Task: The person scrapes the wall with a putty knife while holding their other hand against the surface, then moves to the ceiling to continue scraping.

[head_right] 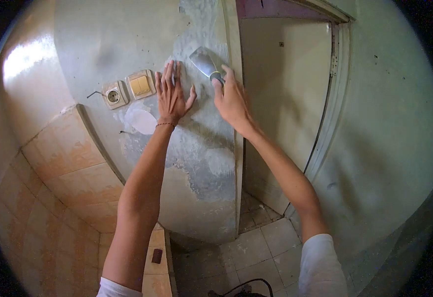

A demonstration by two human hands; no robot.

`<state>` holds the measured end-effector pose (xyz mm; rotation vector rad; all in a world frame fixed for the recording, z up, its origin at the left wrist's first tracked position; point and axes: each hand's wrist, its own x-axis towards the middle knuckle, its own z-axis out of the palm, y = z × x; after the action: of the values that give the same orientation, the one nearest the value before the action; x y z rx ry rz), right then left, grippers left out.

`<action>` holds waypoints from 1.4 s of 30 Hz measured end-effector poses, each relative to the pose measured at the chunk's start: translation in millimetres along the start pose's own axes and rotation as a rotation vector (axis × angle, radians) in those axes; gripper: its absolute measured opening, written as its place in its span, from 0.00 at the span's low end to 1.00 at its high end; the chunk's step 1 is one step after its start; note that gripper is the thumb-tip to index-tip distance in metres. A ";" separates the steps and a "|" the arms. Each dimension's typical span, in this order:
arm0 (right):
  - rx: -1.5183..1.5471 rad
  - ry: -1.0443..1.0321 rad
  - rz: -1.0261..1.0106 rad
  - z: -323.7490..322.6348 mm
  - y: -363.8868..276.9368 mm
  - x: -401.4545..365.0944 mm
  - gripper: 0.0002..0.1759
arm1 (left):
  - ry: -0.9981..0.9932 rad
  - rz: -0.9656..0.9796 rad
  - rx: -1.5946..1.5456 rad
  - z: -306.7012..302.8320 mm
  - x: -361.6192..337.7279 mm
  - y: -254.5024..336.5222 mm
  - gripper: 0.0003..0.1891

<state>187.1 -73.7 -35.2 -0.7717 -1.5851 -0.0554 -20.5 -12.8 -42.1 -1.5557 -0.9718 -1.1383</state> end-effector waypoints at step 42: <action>0.049 0.021 0.135 -37.1 -48.8 174.4 0.29 | -0.056 -0.007 0.013 -0.6 -0.5 -0.1 0.47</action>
<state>201.2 -52.2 147.9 -0.8357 -1.5053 0.0728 -20.9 -13.4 -42.5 -1.5825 -1.0204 -1.0959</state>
